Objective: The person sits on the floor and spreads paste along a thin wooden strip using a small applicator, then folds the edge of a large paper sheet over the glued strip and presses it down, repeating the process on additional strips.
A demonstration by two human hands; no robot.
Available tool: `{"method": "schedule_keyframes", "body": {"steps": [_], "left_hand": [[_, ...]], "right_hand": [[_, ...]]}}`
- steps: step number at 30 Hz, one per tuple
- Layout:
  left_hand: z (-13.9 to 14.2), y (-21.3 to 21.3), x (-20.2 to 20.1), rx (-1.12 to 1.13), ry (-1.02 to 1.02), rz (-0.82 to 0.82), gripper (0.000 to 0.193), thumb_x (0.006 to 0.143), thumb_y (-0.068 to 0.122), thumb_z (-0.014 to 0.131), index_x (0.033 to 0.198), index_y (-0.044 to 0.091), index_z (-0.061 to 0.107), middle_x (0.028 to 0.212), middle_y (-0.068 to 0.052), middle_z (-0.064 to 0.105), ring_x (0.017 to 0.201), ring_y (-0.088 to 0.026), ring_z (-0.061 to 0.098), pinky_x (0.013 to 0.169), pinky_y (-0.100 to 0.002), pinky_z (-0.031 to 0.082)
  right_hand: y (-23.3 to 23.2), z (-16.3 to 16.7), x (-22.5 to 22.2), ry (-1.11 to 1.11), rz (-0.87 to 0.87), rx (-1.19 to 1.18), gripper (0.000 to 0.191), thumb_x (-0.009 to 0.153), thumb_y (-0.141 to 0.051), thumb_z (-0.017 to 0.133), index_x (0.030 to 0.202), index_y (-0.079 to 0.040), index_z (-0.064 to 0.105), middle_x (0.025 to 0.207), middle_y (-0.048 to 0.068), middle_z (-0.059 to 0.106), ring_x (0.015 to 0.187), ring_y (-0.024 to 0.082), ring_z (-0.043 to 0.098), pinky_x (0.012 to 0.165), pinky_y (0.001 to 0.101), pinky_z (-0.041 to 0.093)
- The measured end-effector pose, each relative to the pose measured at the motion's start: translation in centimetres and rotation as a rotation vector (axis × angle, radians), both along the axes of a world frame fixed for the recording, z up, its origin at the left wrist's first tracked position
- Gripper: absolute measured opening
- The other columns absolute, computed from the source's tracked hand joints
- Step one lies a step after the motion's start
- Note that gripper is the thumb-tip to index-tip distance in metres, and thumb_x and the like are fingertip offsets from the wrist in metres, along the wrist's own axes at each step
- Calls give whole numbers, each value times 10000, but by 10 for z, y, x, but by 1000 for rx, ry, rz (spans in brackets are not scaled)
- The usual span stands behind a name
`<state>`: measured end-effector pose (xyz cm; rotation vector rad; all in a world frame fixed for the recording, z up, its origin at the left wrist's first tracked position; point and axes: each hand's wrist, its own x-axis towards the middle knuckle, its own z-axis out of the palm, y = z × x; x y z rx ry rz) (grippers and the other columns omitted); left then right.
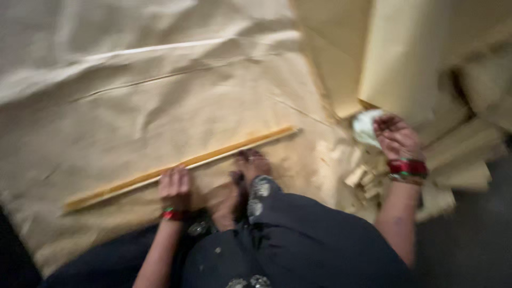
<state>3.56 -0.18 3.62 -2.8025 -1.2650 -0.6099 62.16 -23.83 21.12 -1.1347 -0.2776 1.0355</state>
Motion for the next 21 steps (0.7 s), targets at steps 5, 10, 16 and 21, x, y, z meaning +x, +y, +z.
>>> {"method": "schedule_keyframes", "body": {"steps": [5, 10, 16, 21], "left_hand": [[-34, -20, 26, -92, -99, 251, 407, 896, 197, 620, 1267, 36, 669, 1279, -197, 654, 1225, -391, 618, 1109, -632, 418], [-24, -24, 41, -50, -121, 344, 401, 955, 149, 580, 1322, 6, 652, 1353, -167, 600, 1347, -400, 585, 1036, -645, 481], [12, -22, 30, -25, -111, 365, 443, 936, 232, 530, 1295, 17, 673, 1390, -184, 573, 1357, -371, 539, 1132, -700, 385], [6, -24, 36, -128, -170, 367, 434, 959, 258, 504, 1301, 49, 671, 1459, -169, 586, 1439, -344, 479, 1189, -592, 354]], "right_hand": [[176, 57, -90, -305, 631, -205, 459, 863, 45, 606, 1315, -24, 574, 1357, 134, 624, 1374, 292, 554, 1230, 464, 390], [322, 68, -252, -735, 1713, -191, 565, 736, 38, 630, 1293, -24, 557, 1266, 159, 609, 1265, 295, 564, 1082, 427, 433], [410, 38, -485, -1555, 2009, 288, 654, 630, 81, 569, 1260, -96, 562, 1230, 155, 590, 1150, 371, 583, 950, 453, 500], [433, -34, -614, -1588, 1826, 635, 600, 734, 97, 548, 1279, -149, 599, 1249, 162, 596, 1064, 399, 629, 884, 466, 541]]}}
